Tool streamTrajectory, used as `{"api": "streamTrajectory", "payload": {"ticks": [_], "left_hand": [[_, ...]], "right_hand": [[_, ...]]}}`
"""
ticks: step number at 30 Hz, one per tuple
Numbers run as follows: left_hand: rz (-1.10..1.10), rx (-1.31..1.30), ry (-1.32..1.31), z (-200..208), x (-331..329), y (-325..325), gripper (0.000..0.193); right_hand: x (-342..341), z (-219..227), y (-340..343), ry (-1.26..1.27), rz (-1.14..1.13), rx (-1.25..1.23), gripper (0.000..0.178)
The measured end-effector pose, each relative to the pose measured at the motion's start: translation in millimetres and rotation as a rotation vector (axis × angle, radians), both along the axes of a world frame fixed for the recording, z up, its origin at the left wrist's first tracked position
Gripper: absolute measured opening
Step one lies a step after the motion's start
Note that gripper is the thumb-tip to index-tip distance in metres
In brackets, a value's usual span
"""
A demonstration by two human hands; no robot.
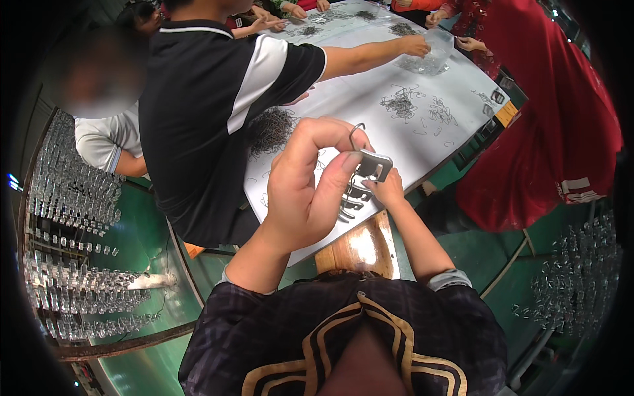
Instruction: The person assembles metal components by threading curved metal wire through small metal plates to create a chain of hooks, working at a table with other people.
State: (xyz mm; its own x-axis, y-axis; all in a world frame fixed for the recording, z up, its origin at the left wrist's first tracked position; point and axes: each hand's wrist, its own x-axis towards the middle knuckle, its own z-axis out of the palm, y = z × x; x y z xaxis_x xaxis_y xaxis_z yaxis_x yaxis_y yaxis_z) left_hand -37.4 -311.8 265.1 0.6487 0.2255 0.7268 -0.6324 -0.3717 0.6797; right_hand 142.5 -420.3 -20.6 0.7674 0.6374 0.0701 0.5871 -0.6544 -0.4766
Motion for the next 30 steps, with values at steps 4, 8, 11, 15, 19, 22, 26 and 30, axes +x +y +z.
{"api": "streamTrajectory", "payload": {"ticks": [4,8,11,15,19,22,26,30], "left_hand": [[0.010,-0.066,0.071,-3,-17,-11,0.012],[-0.025,-0.006,0.173,-20,-29,-23,0.009],[-0.051,0.014,0.251,-47,-30,-37,0.009],[-0.019,0.034,0.360,-84,-25,-60,0.010],[0.057,0.103,0.412,-108,-12,-78,0.009],[0.098,0.147,0.439,-119,-8,-87,0.009],[0.118,0.186,0.432,-128,-5,-94,0.010],[0.144,0.207,0.400,-137,-2,-98,0.010]], "right_hand": [[19,-22,4,-0.224,-0.070,0.164,0.023],[34,27,-14,0.219,-0.088,0.454,0.007],[26,73,-39,0.569,0.078,0.797,0.006],[-12,162,-78,0.836,0.234,0.745,0.010],[-27,177,-108,0.815,0.362,0.646,0.015],[-38,189,-121,0.786,0.363,0.632,0.011],[-47,197,-131,0.606,0.328,0.585,0.010],[-55,201,-138,0.378,0.334,0.589,0.011]]}}
